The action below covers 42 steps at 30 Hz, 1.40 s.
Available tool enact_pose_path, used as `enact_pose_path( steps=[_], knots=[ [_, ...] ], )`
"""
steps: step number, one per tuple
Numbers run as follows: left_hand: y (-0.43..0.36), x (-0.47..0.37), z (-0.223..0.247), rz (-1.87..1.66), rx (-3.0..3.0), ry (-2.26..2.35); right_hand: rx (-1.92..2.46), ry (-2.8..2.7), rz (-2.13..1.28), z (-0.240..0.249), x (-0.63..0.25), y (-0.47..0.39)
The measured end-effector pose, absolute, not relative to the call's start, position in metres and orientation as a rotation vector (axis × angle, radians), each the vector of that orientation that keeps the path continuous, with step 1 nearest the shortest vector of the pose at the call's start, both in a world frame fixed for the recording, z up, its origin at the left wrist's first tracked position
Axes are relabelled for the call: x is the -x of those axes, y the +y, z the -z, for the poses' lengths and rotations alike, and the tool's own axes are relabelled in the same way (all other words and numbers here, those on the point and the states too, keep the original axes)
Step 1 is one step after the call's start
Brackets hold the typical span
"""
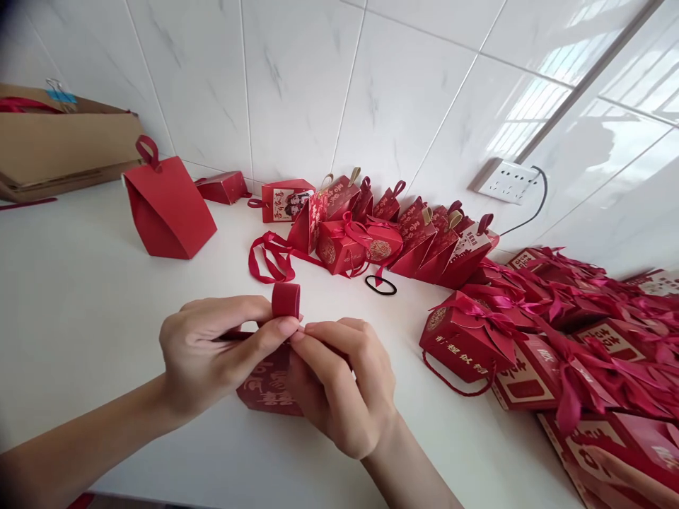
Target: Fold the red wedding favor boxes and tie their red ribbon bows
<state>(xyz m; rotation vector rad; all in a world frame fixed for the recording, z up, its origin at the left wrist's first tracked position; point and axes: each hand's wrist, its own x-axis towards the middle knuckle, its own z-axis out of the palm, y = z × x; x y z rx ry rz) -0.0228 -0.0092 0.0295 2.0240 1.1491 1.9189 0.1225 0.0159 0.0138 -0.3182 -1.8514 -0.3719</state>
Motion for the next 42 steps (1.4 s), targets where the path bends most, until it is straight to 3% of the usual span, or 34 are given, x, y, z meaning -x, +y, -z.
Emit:
enact_pose_path(
  steps=[13,20,28,42],
  knots=[
    [-0.01,0.018,-0.032,-1.813,-1.92,1.05,0.391,-1.844,0.165,-0.014,-0.128,0.011],
    [-0.001,0.028,-0.018,-1.467,-1.835,0.702,0.418,-1.854,-0.116,-0.006,-0.137,0.018],
    [0.002,0.024,-0.007,-1.62,-1.876,0.787,0.439,-1.863,-0.131,-0.001,-0.141,0.021],
    [0.0,0.024,-0.014,-1.52,-1.861,0.863,0.473,-1.879,-0.195,-0.004,-0.143,0.023]
  ],
)
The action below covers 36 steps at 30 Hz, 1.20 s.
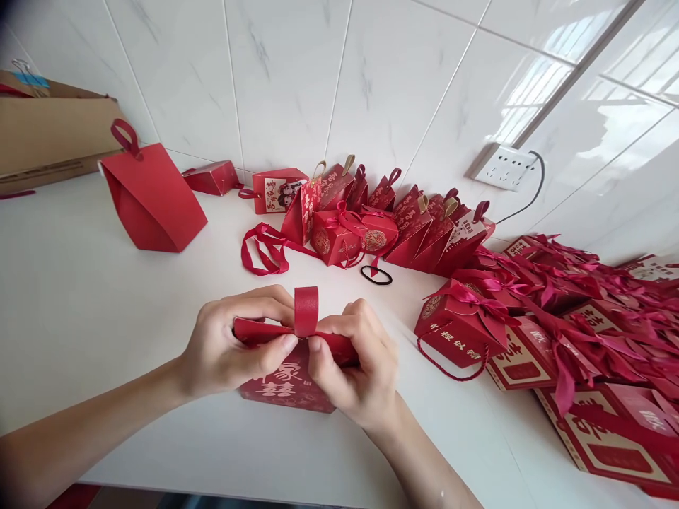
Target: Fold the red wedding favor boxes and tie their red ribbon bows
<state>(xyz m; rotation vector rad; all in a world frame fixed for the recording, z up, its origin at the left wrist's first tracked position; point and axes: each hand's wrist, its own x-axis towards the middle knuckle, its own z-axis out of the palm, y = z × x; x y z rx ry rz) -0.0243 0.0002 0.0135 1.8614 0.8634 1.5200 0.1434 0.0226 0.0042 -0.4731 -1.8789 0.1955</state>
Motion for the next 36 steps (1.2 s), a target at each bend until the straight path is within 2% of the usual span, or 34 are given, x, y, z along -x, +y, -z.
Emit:
enact_pose_path(
  steps=[36],
  knots=[
    [0.0002,0.0232,-0.0127,-1.466,-1.825,0.912,0.597,-1.857,-0.234,-0.0044,-0.1398,0.0186]
  ],
)
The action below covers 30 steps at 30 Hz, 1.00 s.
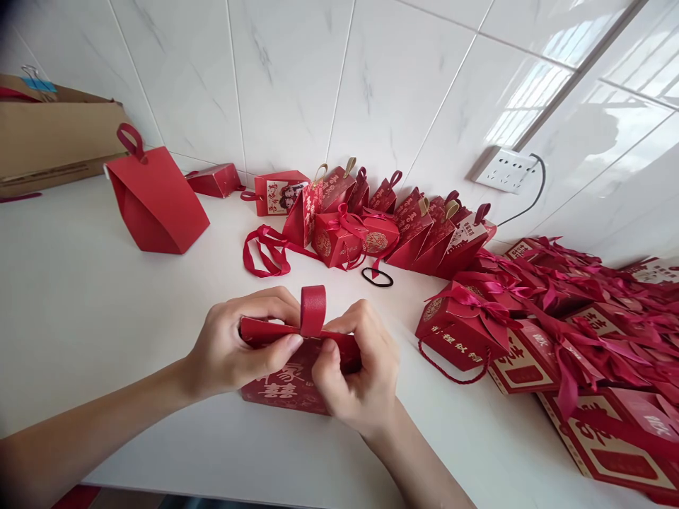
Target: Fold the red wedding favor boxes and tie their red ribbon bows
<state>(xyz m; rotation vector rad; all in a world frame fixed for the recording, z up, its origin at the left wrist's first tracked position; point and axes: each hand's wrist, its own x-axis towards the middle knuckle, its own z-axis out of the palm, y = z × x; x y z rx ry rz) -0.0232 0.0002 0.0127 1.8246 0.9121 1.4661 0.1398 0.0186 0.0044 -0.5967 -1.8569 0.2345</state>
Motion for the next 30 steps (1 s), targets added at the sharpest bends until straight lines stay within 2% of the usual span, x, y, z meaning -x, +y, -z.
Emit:
enact_pose_path(
  steps=[30],
  knots=[
    [0.0004,0.0241,-0.0098,-1.487,-1.787,0.874,0.663,-1.837,-0.25,-0.0053,-0.1394,0.0167]
  ],
)
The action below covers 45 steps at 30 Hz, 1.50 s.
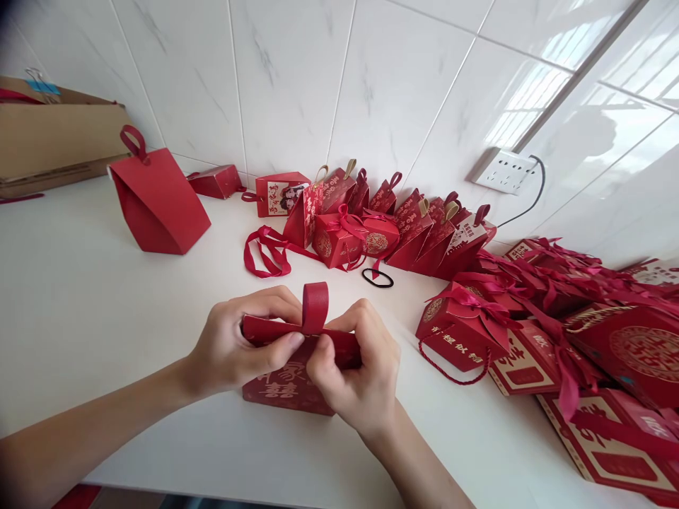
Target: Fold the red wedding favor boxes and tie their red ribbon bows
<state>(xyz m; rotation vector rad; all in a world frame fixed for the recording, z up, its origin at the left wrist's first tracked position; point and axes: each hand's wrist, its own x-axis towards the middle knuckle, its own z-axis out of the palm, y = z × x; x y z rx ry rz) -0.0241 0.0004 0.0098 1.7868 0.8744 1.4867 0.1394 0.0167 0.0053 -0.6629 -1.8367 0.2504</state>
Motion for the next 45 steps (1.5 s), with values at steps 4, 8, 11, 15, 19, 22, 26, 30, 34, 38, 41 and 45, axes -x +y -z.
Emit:
enact_pose_path(
  steps=[4,8,11,15,19,22,26,30,34,38,41,45],
  knots=[
    [0.0,0.024,-0.01,-1.485,-1.792,0.861,0.555,-1.838,-0.292,-0.004,-0.14,0.017],
    [0.001,0.023,-0.01,-1.477,-1.792,0.865,0.611,-1.838,-0.285,-0.003,-0.14,0.017],
    [0.0,0.023,-0.01,-1.476,-1.805,0.871,0.602,-1.838,-0.318,-0.001,-0.141,0.017],
    [0.0,0.023,-0.011,-1.473,-1.822,0.864,0.536,-1.837,-0.33,-0.001,-0.141,0.018],
    [0.0,0.024,-0.01,-1.483,-1.845,0.852,0.565,-1.84,-0.306,-0.002,-0.14,0.018],
    [0.001,0.024,-0.009,-1.49,-1.861,0.852,0.574,-1.841,-0.276,-0.002,-0.141,0.018],
    [0.001,0.024,-0.007,-1.515,-1.867,0.824,0.545,-1.863,-0.261,-0.001,-0.142,0.019],
    [0.001,0.023,-0.007,-1.626,-1.88,0.743,0.548,-1.841,-0.352,0.0,-0.142,0.019],
    [0.001,0.022,-0.007,-1.628,-1.911,0.719,0.607,-1.758,-0.482,0.004,-0.142,0.016],
    [0.002,0.025,0.0,-1.41,-1.782,0.775,0.764,-1.544,-0.616,0.008,-0.145,0.02],
    [0.006,0.03,0.008,-1.231,-1.597,0.786,0.906,-1.124,-0.839,0.007,-0.148,0.033],
    [0.012,0.036,0.009,-1.201,-1.526,0.81,0.92,-0.695,-1.12,-0.001,-0.149,0.05]
  ],
)
